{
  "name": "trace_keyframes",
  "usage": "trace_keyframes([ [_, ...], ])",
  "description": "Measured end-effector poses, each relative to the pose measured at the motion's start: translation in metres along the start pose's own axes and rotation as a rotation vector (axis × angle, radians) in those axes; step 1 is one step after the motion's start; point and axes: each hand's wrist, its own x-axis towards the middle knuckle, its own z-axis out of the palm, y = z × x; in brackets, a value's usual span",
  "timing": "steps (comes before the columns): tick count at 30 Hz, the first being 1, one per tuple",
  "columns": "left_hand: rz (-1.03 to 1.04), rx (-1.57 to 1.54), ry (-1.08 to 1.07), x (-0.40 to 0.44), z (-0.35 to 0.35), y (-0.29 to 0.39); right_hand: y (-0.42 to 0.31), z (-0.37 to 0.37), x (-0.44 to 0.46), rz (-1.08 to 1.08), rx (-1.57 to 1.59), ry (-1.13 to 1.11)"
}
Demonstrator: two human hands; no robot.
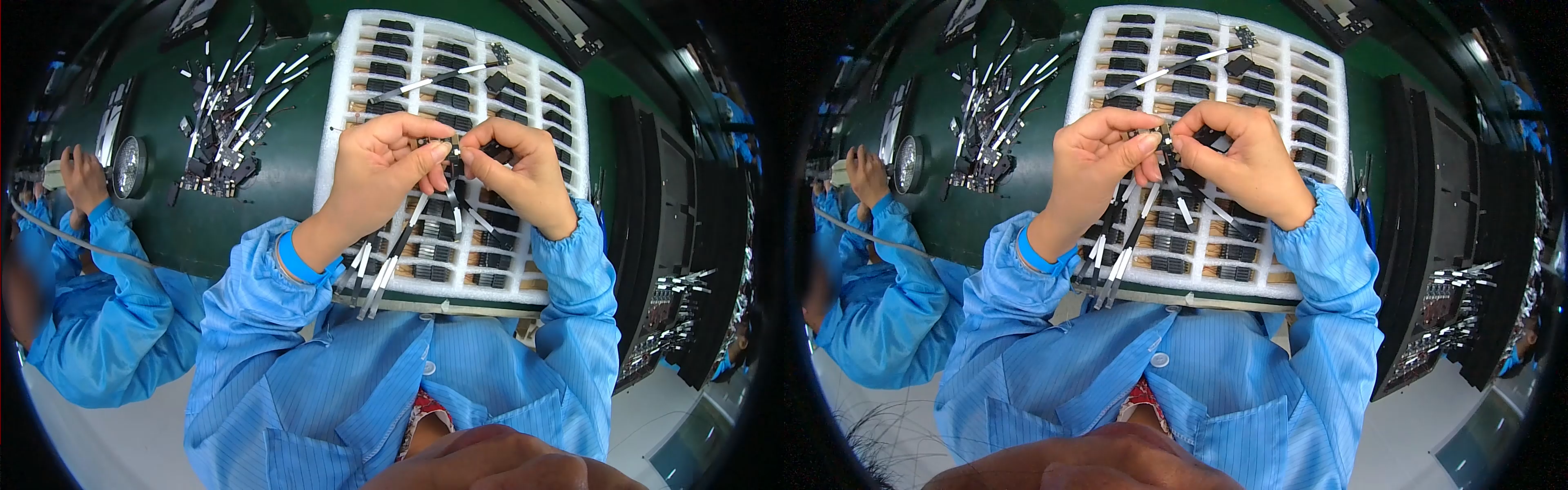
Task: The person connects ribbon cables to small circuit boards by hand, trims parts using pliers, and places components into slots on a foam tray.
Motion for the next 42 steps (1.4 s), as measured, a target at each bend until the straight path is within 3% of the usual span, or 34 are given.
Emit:
trace_keyframes([
  [5,0.085,0.053,0.023,-0.003,0.003,-0.006,-0.002,0.001,-0.001,0.014,-0.089,0.015],
  [8,0.096,0.188,0.064,-0.006,0.006,-0.004,0.001,0.006,0.0,-0.216,-0.211,0.099],
  [11,0.133,0.246,0.079,-0.005,0.007,-0.004,0.0,0.008,-0.001,-0.229,-0.246,0.131],
  [14,0.14,0.095,0.044,-0.005,0.009,0.0,-0.006,0.005,-0.002,-0.028,-0.001,0.089],
  [15,0.123,0.054,0.031,-0.005,0.008,0.0,-0.008,0.003,-0.001,-0.108,-0.03,0.074],
  [18,0.035,-0.055,0.011,-0.002,0.003,0.003,-0.013,-0.001,0.001,-0.035,-0.041,0.012],
  [20,0.099,-0.074,0.037,0.0,-0.001,0.005,-0.016,-0.022,0.009,0.007,0.067,-0.004],
  [23,0.186,-0.032,0.134,0.002,-0.008,0.011,-0.023,-0.078,0.031,-0.109,0.13,0.207],
  [24,0.18,-0.025,0.141,0.003,-0.009,0.01,-0.025,-0.101,0.039,-0.124,0.284,0.203],
  [27,0.14,-0.027,0.158,0.004,-0.01,0.007,-0.035,-0.167,0.078,-0.069,-0.086,0.181],
  [29,0.12,-0.024,0.155,0.005,-0.011,0.007,-0.028,-0.201,0.11,0.09,-0.39,0.204],
  [33,0.087,-0.028,0.154,0.006,-0.012,0.006,0.009,-0.26,0.181,0.218,-0.716,0.143],
  [36,0.046,-0.056,0.138,0.006,-0.015,0.004,0.016,-0.249,0.218,-0.013,-0.468,0.559],
  [39,0.04,-0.069,0.121,0.006,-0.015,0.004,0.027,-0.236,0.26,0.128,0.368,0.979],
  [40,0.04,-0.069,0.123,0.006,-0.015,0.003,0.062,-0.255,0.285,0.154,0.473,0.967],
  [42,0.042,-0.068,0.125,0.007,-0.015,0.002,0.125,-0.261,0.301,0.08,0.633,0.693],
])
